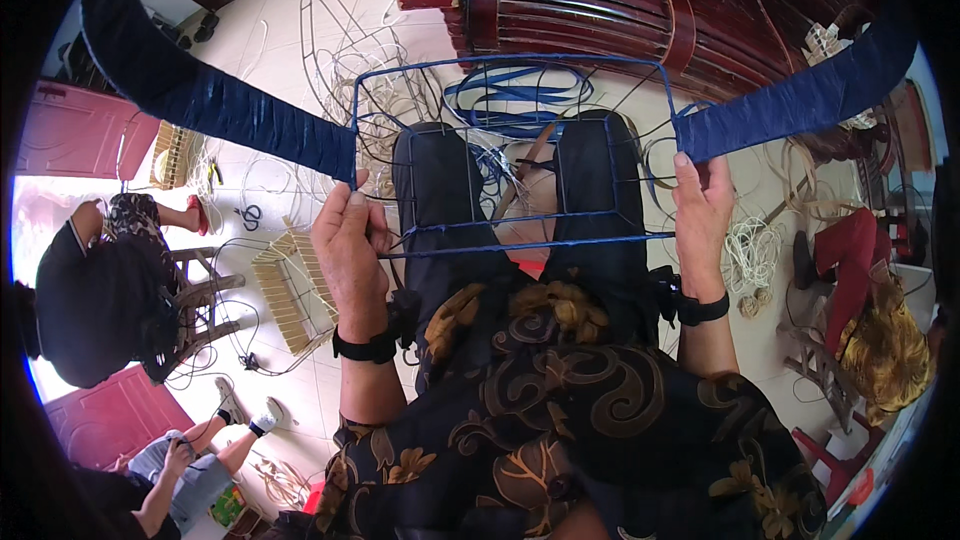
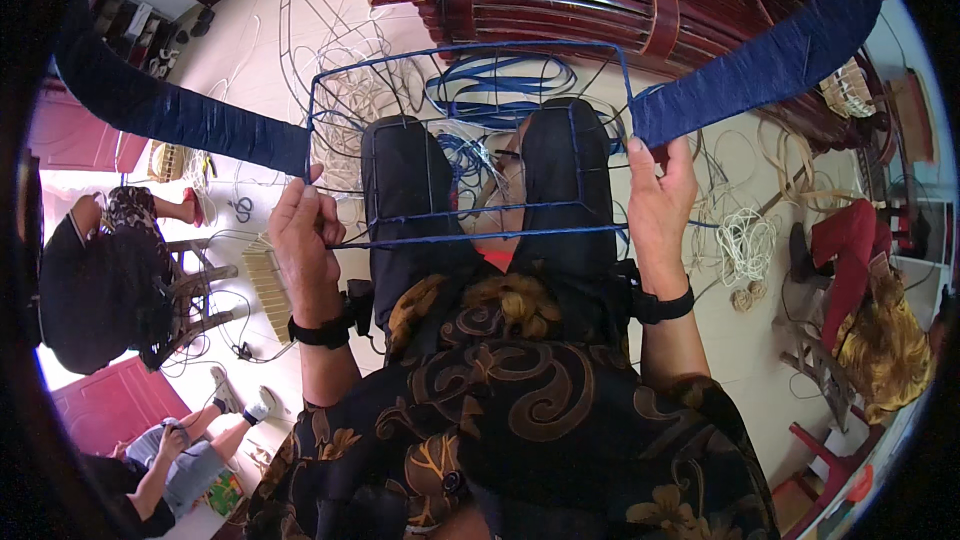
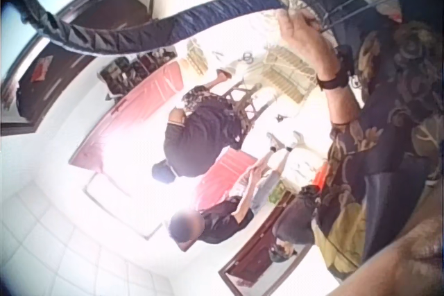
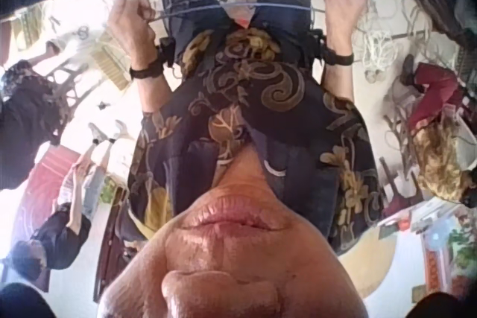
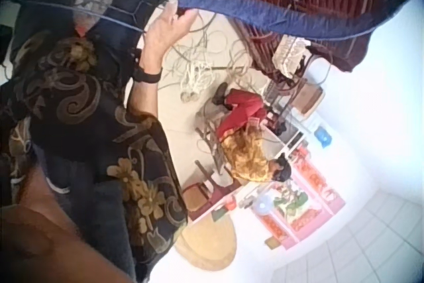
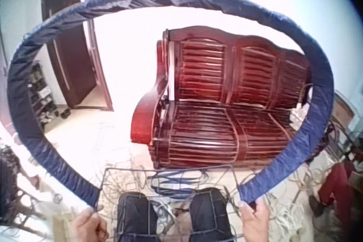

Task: The person weaves a basket by hand, threading blue plastic strips through a wire frame.

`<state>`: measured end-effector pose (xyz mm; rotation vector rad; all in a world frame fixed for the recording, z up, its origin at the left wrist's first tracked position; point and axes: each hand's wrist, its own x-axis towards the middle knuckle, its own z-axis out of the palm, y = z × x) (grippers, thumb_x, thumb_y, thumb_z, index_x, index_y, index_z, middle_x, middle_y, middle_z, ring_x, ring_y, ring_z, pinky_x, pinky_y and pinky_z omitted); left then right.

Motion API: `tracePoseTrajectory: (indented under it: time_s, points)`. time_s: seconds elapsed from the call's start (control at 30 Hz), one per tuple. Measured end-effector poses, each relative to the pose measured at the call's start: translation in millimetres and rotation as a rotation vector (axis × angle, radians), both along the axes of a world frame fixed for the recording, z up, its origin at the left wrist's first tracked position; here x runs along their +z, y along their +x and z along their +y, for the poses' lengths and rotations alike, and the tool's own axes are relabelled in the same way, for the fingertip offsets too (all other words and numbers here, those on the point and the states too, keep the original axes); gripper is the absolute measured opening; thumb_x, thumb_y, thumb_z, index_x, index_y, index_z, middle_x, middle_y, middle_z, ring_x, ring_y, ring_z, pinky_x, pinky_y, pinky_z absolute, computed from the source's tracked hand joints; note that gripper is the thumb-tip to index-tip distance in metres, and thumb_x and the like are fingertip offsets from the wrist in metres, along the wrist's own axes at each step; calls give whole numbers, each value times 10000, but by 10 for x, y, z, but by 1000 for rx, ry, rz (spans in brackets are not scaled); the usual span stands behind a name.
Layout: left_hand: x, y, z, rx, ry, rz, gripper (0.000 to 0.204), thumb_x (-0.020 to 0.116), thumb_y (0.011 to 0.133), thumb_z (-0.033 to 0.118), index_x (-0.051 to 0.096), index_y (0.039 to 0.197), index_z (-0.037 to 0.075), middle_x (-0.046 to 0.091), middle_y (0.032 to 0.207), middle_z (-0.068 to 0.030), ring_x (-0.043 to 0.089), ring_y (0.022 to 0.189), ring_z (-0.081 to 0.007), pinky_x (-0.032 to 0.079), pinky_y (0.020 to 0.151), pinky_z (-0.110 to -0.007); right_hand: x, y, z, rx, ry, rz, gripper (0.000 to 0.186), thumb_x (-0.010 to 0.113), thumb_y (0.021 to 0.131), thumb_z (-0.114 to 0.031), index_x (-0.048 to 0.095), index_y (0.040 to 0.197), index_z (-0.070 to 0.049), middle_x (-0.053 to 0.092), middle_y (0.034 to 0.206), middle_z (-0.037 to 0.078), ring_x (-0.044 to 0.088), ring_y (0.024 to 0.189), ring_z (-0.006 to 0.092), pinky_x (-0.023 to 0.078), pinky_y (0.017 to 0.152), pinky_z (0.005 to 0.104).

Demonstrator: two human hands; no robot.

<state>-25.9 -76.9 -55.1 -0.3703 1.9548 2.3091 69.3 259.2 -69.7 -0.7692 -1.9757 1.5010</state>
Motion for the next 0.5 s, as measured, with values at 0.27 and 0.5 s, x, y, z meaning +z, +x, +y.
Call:
tracePoseTrajectory:
  time_s: [0.27,0.5]
  points:
    - [-87,41,-165,-65,-103,63,379,500,1003,152,518,1311,-68,661,813,-119,563,619,-116,418,555,-209,-6,60,69,63,-283,19,327,634,924,-62,582,1246,-36,601,1006,-27,511,871,51,422,795,224]
    - [422,83,-614,68,-261,474,407,523,1000,141,489,1366,-34,671,1005,-141,604,794,-140,483,708,-254,223,169,243,87,-23,52,411,654,885,-126,544,1266,-17,585,1052,19,529,962,93,428,891,252]
